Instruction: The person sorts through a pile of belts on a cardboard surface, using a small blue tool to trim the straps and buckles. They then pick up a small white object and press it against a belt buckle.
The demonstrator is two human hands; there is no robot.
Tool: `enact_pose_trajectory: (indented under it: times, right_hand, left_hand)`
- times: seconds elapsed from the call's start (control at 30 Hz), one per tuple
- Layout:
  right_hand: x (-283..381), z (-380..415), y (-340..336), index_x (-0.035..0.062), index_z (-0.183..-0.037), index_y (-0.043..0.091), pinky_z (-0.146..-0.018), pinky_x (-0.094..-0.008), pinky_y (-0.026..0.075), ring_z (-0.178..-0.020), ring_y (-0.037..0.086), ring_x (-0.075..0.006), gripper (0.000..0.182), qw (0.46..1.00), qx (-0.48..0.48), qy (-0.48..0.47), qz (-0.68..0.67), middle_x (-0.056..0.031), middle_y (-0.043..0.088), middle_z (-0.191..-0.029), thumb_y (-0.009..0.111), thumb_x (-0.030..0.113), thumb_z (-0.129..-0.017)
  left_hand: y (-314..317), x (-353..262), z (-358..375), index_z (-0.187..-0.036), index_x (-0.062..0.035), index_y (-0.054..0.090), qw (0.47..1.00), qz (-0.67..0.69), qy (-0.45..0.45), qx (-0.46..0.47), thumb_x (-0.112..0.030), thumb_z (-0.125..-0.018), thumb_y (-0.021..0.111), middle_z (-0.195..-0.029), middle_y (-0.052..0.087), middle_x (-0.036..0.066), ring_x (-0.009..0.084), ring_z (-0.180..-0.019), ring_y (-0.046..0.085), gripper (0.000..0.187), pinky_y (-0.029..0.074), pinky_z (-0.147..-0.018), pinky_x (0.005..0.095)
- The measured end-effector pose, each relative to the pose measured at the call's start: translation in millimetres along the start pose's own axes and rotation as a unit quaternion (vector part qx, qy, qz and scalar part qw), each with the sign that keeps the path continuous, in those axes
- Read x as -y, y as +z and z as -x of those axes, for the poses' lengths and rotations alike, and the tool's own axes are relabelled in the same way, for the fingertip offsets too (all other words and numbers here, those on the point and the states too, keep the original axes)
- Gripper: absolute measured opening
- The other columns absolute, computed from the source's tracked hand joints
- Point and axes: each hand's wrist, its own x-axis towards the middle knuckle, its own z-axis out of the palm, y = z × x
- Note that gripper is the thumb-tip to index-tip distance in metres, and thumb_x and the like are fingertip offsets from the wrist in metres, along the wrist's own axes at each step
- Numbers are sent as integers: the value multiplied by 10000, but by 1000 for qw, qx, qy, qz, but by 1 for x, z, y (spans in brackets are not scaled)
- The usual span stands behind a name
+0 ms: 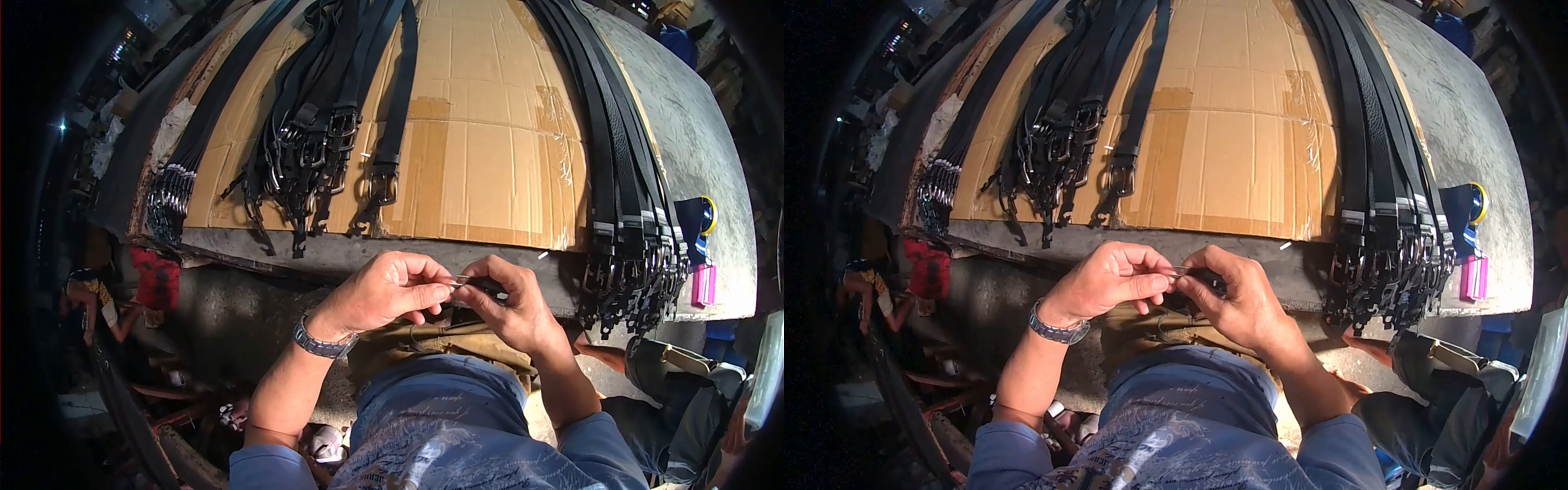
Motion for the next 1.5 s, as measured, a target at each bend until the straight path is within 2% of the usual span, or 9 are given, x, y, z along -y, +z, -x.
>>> enact_pose_trajectory:
  times: [0.07, 0.13, 0.37, 0.77, 0.93, 1.0, 1.2, 1.43, 1.5]
  right_hand:
    - [-5, -3, -1, -31, -1017, 631, -609, -326, 514, -649, 653, -157, 181, 997, -29, -58, 50, -152, 677, -789, 720, 95, -922]
    - [13, -3, -1, -26, -996, 632, -683, -338, 539, -749, 695, -236, 189, 999, -17, 49, -3, -164, 690, -842, 746, 83, -892]
    - [0, -4, 3, -14, -1043, 649, -738, -338, 543, -818, 707, -245, 226, 995, -18, 36, 93, -170, 717, -912, 756, 47, -853]
    - [4, -9, 3, 13, -1175, 626, -737, -355, 531, -772, 675, -278, 348, 986, -29, 36, 160, -165, 696, -883, 739, 83, -853]
    - [8, -21, -8, 7, -1154, 633, -719, -335, 521, -779, 663, -209, 305, 985, -77, 26, 150, -141, 697, -912, 714, 71, -866]
    - [0, -35, -19, 11, -1157, 635, -744, -331, 523, -830, 669, -195, 293, 983, -121, 14, 136, -136, 706, -950, 695, 75, -878]
    - [-10, -70, -37, 14, -1165, 634, -763, -346, 522, -839, 678, -231, 293, 966, -179, -14, 185, -146, 706, -934, 683, 104, -890]
    - [-42, -83, -45, 24, -1160, 653, -835, -381, 533, -945, 708, -314, 295, 948, -195, -7, 250, -183, 716, -1004, 680, 145, -893]
    - [-47, -85, -44, 40, -1163, 659, -861, -385, 531, -968, 705, -328, 293, 947, -198, -15, 252, -185, 711, -1019, 671, 163, -897]
  left_hand:
    - [2, 0, -1, -1125, 2, 663, 1000, 7, 4, -12, -186, -996, 667, -994, 699, 32, 89, -848, 663, 228, 551, -697, 232]
    - [2, 6, -4, -1139, 9, 663, 1000, -8, 11, -9, -157, -980, 686, -1015, 703, 38, 76, -869, 653, 231, 550, -698, 229]
    - [11, 6, -9, -958, 20, 707, 941, -275, 141, -138, -200, -943, 702, -832, 715, 94, 139, -783, 647, 220, 518, -734, 324]
    - [-23, 35, -4, -909, 6, 644, 942, -179, 167, -230, -147, -996, 611, -812, 649, 12, 67, -733, 606, 179, 507, -656, 240]
    - [-40, 48, 6, -966, -27, 646, 874, -228, 226, -364, -49, -940, 640, -855, 645, 9, 63, -772, 590, 35, 492, -657, 236]
    - [-61, 45, 9, -1112, -19, 641, 752, -362, 246, -493, 1, -885, 641, -1121, 632, 104, 158, -790, 638, 228, 529, -661, 285]
    - [-102, 37, -8, -1209, -33, 610, 645, -461, 237, -562, -112, -892, 698, -1177, 598, 148, 289, -962, 623, 338, 519, -867, 398]
    - [-113, 27, -41, -1042, -87, 679, 584, -494, 153, -626, -311, -837, 792, -1029, 659, 123, 342, -1003, 620, 324, 472, -848, 460]
    - [-119, 20, -52, -1064, -69, 648, 618, -466, 149, -615, -290, -839, 786, -1062, 653, 143, 359, -1004, 624, 345, 480, -840, 454]
